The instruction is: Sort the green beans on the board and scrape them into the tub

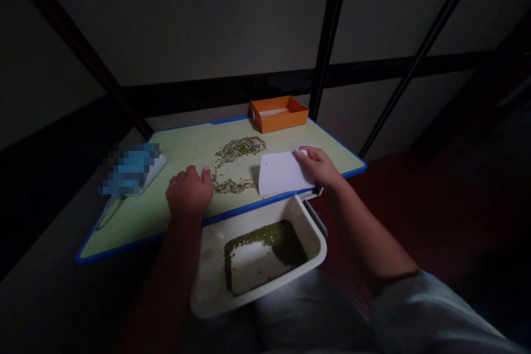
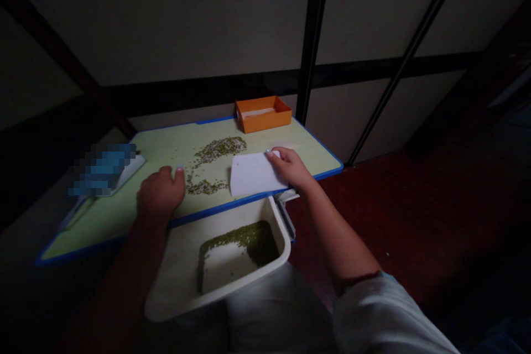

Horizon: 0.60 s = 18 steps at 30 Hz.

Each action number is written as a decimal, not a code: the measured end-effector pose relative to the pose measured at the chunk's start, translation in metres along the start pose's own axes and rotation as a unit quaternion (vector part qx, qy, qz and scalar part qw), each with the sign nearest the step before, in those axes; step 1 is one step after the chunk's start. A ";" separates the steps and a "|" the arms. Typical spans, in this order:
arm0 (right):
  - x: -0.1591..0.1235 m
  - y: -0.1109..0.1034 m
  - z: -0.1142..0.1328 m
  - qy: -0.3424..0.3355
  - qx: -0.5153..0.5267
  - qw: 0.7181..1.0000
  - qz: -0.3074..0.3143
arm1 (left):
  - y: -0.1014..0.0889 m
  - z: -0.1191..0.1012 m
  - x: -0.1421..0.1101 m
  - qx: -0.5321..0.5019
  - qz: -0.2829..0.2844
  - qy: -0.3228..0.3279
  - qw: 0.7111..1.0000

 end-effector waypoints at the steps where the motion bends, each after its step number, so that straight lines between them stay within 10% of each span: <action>1: -0.001 0.003 0.001 0.003 0.000 1.000 0.022 | 0.000 0.000 0.000 -0.001 0.000 0.001 1.000; 18: 0.002 -0.008 0.000 -0.009 0.004 0.998 -0.069 | 0.000 0.001 0.000 -0.002 -0.009 -0.005 1.000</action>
Point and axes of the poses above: each hand's wrist, its own x-axis towards the middle knuckle, its own y-axis out of the palm, z = x × y, the point moved 7 cm from there along x, towards the middle knuckle, and after that the axes turned 7 degrees about -z, right-handed, at the moved point
